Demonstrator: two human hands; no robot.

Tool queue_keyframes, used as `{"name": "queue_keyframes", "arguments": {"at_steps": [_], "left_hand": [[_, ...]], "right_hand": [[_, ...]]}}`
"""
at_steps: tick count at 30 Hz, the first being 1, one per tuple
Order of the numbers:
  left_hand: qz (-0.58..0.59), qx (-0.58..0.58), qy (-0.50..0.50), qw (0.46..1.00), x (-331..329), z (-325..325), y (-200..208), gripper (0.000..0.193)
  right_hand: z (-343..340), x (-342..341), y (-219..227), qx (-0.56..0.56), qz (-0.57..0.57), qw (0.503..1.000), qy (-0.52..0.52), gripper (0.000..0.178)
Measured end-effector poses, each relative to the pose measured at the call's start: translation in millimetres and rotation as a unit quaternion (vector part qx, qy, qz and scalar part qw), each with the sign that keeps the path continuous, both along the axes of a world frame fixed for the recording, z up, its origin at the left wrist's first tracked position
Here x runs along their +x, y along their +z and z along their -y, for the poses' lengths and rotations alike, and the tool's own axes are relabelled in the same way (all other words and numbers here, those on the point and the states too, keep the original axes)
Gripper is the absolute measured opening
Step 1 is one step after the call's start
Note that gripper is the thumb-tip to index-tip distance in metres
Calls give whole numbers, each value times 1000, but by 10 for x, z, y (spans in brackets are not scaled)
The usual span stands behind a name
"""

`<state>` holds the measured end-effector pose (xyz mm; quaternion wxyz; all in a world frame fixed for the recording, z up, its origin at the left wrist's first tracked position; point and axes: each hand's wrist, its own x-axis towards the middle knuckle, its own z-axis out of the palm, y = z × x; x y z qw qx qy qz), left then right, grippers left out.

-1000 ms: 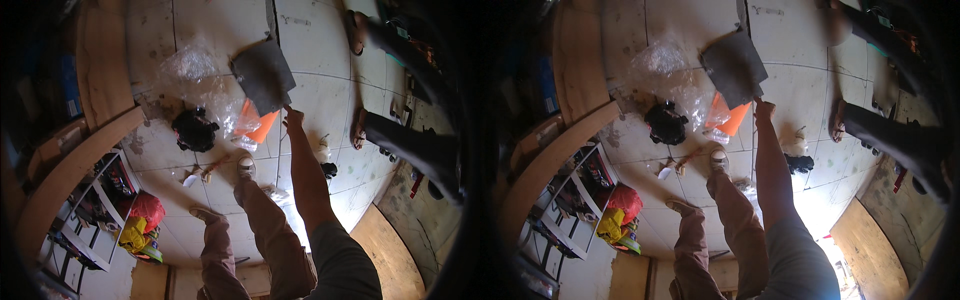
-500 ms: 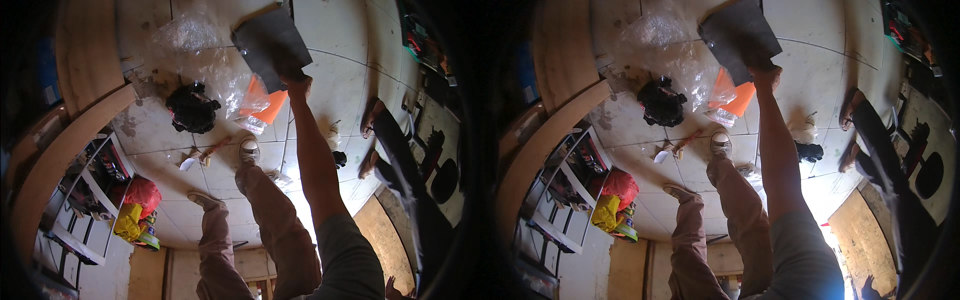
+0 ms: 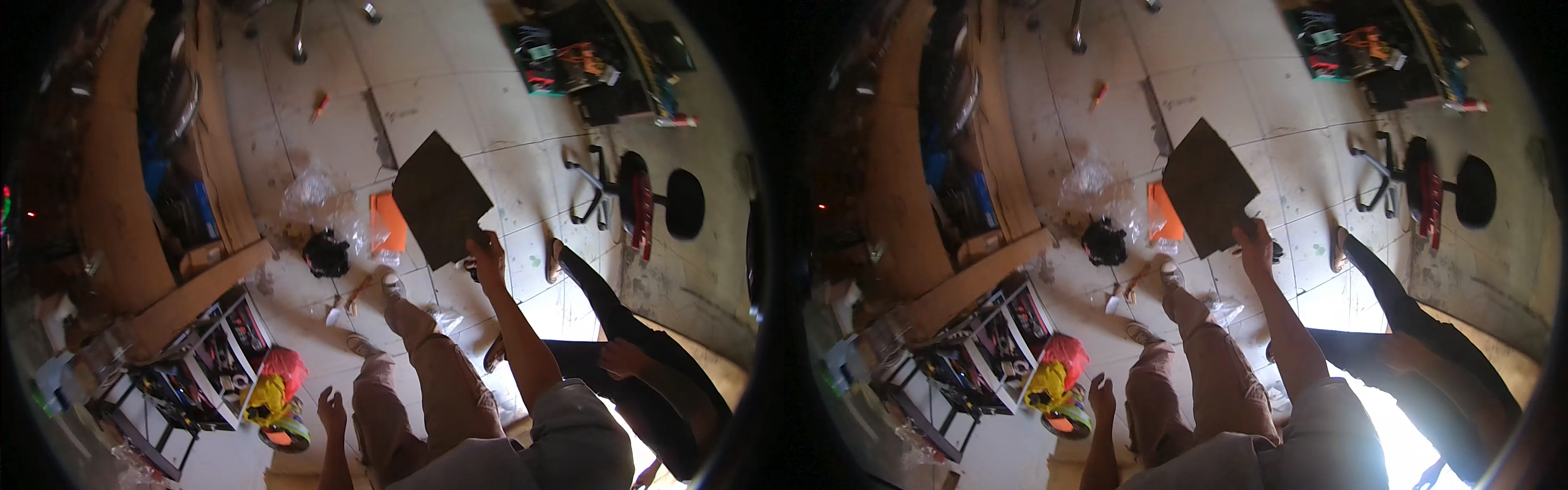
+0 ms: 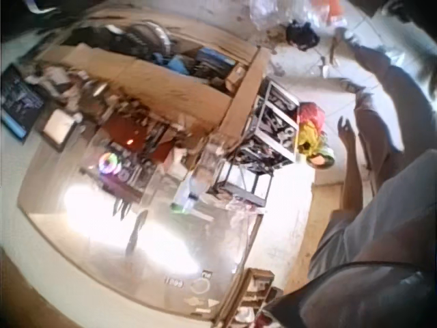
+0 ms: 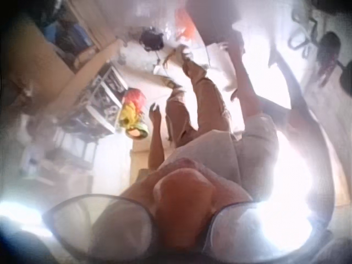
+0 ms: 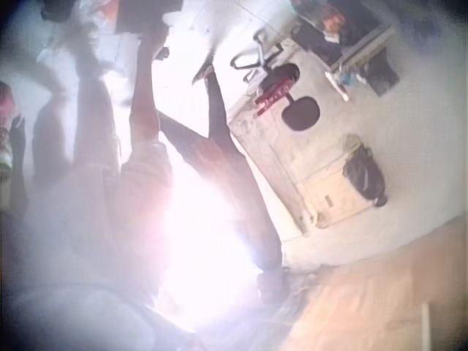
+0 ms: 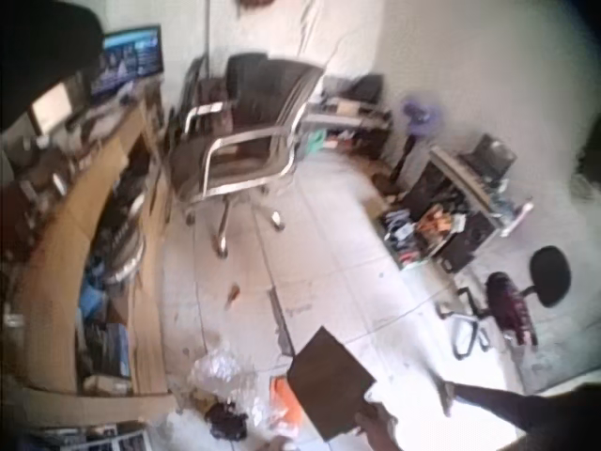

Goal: The person handles an electric guitar body, turning it over to check both sides, and then gathers materials from plastic bags on the floor including a dark square item.

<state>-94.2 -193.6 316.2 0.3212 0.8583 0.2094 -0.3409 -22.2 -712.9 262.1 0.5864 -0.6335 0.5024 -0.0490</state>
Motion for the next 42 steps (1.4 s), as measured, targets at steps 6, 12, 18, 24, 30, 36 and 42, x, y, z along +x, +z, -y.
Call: {"name": "queue_keyframes", "arguments": {"at_steps": [6,12,18,24,30,36,42], "left_hand": [[-54,-330,96,938,1099,801,356,55],[48,-399,-89,911,1688,893,1579,43],[47,-301,-333,892,1402,1166,2345,45],[-69,-324,-236,914,1262,1747,2138,46],[-91,-341,-303,885,1096,2959,2141,40],[99,-317,-421,844,1482,3712,2310,61],[159,-151,-329,919,1723,4136,2375,53]], "right_hand": [[-562,-683,1651,99,67,991,52,46],[-1287,-1174,2801,236,104,963,71,44],[-1319,-1806,2413,186,211,959,-19,36],[-701,-1934,2839,130,94,983,-91,46],[311,-2279,2410,82,101,981,-141,43],[1140,-1787,2980,130,132,977,-104,37],[1475,-1233,3354,-11,76,996,33,31]]}}
